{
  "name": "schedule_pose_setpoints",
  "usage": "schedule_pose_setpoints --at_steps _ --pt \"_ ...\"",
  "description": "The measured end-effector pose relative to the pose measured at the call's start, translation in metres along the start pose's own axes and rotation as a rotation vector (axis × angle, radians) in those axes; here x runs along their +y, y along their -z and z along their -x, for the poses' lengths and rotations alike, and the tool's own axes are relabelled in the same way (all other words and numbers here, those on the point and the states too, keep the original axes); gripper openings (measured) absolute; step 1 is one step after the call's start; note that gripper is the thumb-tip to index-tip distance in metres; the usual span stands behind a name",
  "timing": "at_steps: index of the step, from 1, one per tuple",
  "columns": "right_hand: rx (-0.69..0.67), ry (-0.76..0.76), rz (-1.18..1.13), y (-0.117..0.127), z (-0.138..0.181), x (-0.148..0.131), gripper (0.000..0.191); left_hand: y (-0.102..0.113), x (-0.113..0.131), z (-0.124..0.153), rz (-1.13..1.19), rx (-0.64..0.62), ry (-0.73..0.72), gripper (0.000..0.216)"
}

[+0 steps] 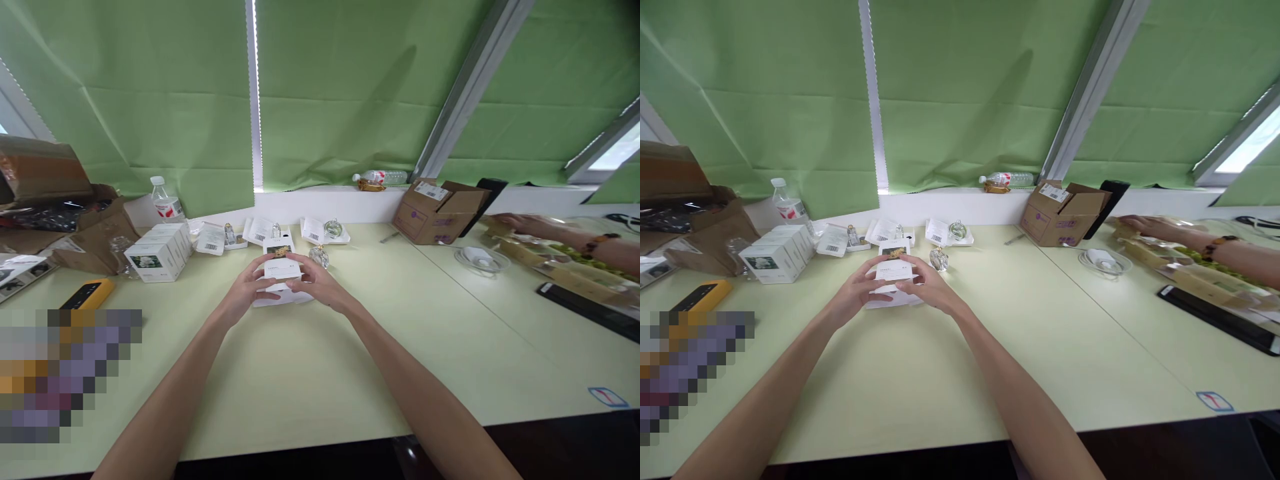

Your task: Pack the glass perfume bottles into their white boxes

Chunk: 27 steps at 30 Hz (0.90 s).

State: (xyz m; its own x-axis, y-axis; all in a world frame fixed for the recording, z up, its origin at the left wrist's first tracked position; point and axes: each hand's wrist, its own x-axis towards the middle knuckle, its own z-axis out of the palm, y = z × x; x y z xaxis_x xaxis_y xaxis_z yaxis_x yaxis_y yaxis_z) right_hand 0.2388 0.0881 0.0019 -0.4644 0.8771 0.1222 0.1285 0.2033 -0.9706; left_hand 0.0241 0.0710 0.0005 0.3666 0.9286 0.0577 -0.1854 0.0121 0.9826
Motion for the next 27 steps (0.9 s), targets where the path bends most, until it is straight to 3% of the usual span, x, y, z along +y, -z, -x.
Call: schedule_pose_setpoints --at_steps 27 --pt "0.013 0.025 0.006 0.0013 -0.0022 0.0025 0.061 0.0005 0.0012 0.0001 0.078 -0.042 0.028 0.072"
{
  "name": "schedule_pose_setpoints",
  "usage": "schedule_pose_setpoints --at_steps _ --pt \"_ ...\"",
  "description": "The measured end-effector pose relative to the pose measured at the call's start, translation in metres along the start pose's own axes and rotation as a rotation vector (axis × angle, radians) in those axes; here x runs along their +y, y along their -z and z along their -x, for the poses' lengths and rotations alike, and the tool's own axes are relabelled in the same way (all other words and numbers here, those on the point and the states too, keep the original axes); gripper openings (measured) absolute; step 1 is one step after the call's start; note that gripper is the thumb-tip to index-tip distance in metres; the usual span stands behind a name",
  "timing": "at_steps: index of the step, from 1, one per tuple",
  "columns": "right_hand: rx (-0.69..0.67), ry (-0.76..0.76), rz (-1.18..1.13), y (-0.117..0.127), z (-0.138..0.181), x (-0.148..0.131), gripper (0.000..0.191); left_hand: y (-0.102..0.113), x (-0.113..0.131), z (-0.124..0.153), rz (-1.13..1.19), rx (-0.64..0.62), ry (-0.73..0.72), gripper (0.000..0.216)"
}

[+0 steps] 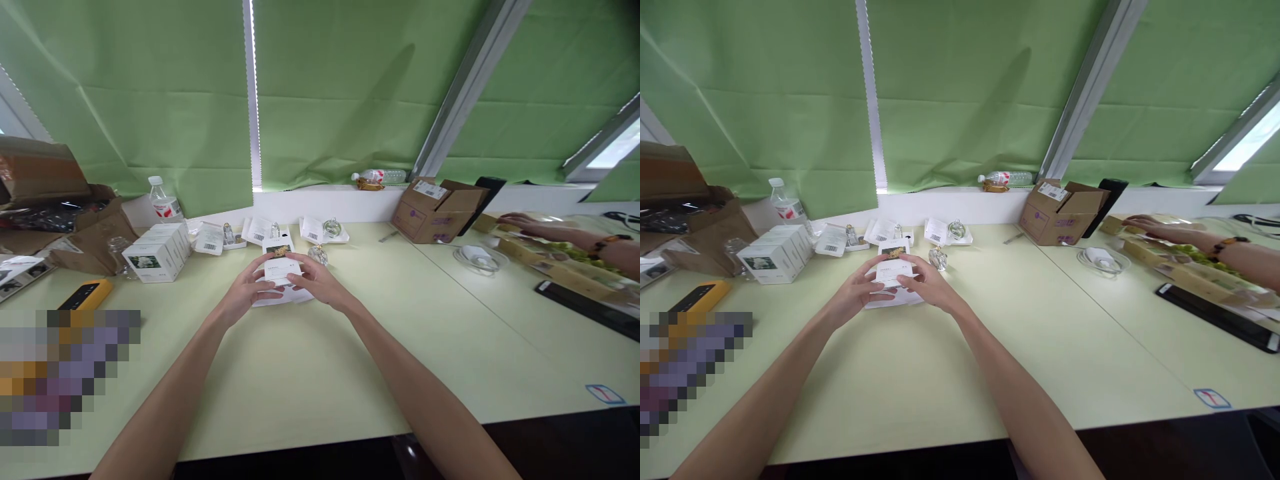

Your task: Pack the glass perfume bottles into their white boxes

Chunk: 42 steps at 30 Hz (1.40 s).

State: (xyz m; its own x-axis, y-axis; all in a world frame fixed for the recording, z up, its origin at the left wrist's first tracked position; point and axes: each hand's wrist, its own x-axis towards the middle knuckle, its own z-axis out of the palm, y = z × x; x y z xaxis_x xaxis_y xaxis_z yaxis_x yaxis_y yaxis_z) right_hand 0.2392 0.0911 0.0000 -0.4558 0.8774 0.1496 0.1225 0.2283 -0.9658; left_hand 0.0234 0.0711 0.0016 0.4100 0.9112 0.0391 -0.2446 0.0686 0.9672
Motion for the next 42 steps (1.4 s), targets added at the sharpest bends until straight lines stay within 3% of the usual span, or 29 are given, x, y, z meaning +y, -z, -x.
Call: schedule_pose_setpoints --at_steps 11,21,42 --pt "0.009 0.004 0.002 0.0007 0.0010 -0.0011 0.059 -0.0004 -0.0016 0.0003 -0.016 0.012 -0.015 0.067" --pt "-0.043 -0.014 -0.001 0.0068 0.0020 -0.0002 0.073 0.0017 -0.0030 -0.0002 -0.018 0.023 -0.017 0.064" --pt "-0.035 -0.011 -0.019 0.0059 0.0029 -0.0042 0.068 -0.0011 -0.0004 0.0014 -0.135 0.034 -0.043 0.070"
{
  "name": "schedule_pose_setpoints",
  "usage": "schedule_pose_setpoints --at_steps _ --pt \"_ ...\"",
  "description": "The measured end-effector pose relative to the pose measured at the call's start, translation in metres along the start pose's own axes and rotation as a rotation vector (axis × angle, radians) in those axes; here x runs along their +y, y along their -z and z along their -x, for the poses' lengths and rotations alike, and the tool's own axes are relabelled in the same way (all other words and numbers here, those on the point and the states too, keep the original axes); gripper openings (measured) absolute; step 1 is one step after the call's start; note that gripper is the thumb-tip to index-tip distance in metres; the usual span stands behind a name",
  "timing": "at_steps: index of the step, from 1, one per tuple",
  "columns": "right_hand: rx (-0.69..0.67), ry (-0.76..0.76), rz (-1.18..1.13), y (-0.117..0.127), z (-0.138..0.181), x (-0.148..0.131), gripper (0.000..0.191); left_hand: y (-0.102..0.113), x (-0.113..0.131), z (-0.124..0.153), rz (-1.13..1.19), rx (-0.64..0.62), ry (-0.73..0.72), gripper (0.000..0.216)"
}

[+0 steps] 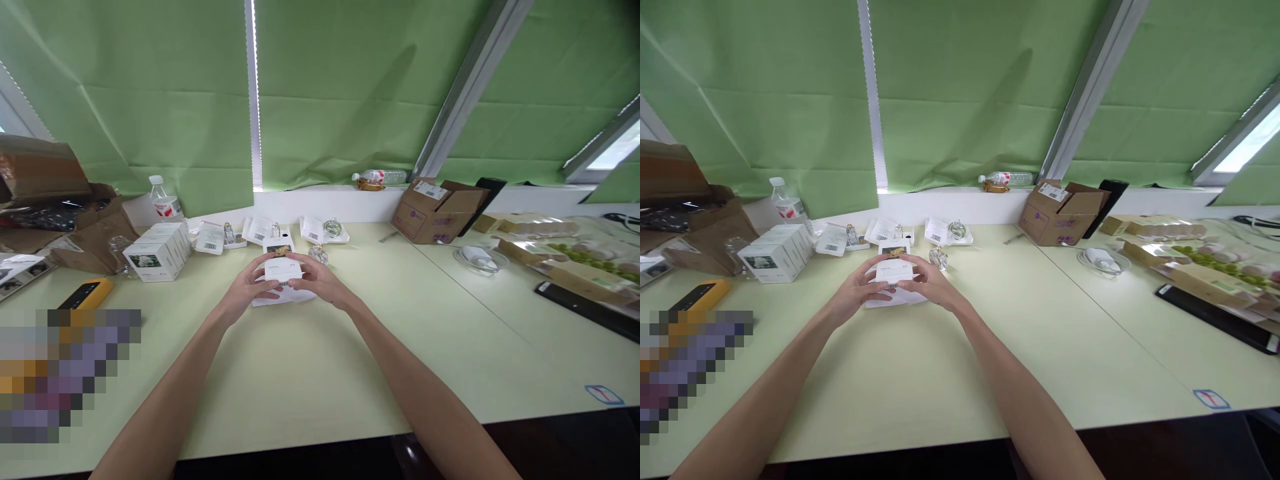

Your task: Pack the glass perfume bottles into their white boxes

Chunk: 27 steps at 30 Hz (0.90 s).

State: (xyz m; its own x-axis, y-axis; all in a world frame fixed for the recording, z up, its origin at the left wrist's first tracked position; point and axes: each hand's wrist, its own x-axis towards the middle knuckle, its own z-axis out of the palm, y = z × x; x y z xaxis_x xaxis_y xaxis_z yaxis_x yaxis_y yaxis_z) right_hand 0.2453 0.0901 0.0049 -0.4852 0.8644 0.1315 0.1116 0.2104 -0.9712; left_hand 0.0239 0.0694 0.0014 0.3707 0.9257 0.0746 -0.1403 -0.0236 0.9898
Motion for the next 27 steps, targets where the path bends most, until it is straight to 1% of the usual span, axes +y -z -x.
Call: schedule_pose_setpoints --at_steps 21,27 --pt "0.005 0.007 0.049 0.0006 -0.0006 0.0019 0.067 0.0004 0.0002 -0.0013 -0.051 0.030 0.006 0.064" --pt "0.005 -0.005 0.050 0.0008 0.0004 0.0011 0.068 0.0002 0.0007 -0.0014 -0.073 0.028 0.019 0.066"
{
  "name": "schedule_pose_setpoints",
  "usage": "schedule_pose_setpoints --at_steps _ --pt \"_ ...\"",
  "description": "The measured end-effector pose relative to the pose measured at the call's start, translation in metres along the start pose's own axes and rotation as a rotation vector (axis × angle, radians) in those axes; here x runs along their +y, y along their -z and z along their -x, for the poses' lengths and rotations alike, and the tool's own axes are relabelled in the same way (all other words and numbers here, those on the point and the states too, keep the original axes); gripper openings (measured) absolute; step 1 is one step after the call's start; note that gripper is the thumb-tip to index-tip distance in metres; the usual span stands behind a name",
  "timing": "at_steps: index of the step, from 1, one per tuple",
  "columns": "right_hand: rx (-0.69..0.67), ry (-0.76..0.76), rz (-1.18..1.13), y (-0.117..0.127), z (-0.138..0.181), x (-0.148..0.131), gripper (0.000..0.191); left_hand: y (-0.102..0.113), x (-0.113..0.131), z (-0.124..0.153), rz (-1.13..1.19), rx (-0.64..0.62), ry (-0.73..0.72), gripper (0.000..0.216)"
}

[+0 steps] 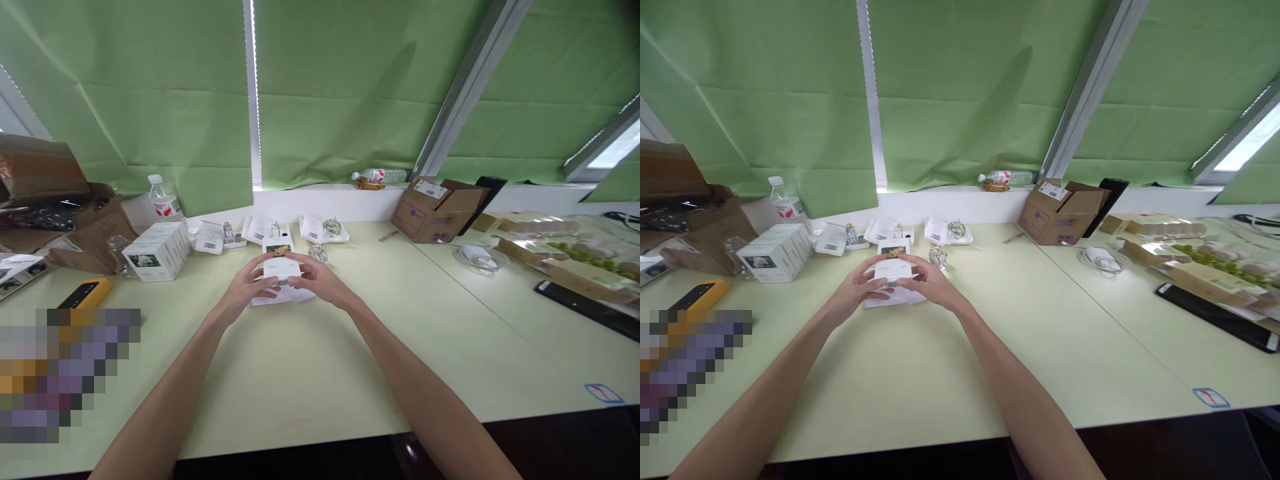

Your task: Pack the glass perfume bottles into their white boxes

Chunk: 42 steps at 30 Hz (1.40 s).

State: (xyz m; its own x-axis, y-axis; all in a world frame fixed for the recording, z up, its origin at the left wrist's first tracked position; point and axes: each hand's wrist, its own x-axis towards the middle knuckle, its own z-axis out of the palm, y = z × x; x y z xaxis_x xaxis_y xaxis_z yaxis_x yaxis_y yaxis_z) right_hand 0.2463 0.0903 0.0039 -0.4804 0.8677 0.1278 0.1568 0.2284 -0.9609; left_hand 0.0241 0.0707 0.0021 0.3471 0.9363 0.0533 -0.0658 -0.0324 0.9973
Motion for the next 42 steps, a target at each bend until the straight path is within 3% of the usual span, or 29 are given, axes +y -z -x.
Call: schedule_pose_setpoints --at_steps 33,39,42 --pt "0.069 -0.017 0.066 -0.0011 0.0014 -0.0053 0.064 0.0016 -0.0018 -0.0011 -0.053 0.015 0.006 0.057" --pt "0.063 0.020 0.043 -0.0026 -0.0024 -0.0011 0.049 0.0005 -0.0040 -0.0019 -0.020 0.047 -0.016 0.046" --pt "0.046 0.039 0.046 -0.0031 -0.0031 0.0014 0.051 -0.0006 -0.0049 -0.0020 0.005 0.055 -0.023 0.055"
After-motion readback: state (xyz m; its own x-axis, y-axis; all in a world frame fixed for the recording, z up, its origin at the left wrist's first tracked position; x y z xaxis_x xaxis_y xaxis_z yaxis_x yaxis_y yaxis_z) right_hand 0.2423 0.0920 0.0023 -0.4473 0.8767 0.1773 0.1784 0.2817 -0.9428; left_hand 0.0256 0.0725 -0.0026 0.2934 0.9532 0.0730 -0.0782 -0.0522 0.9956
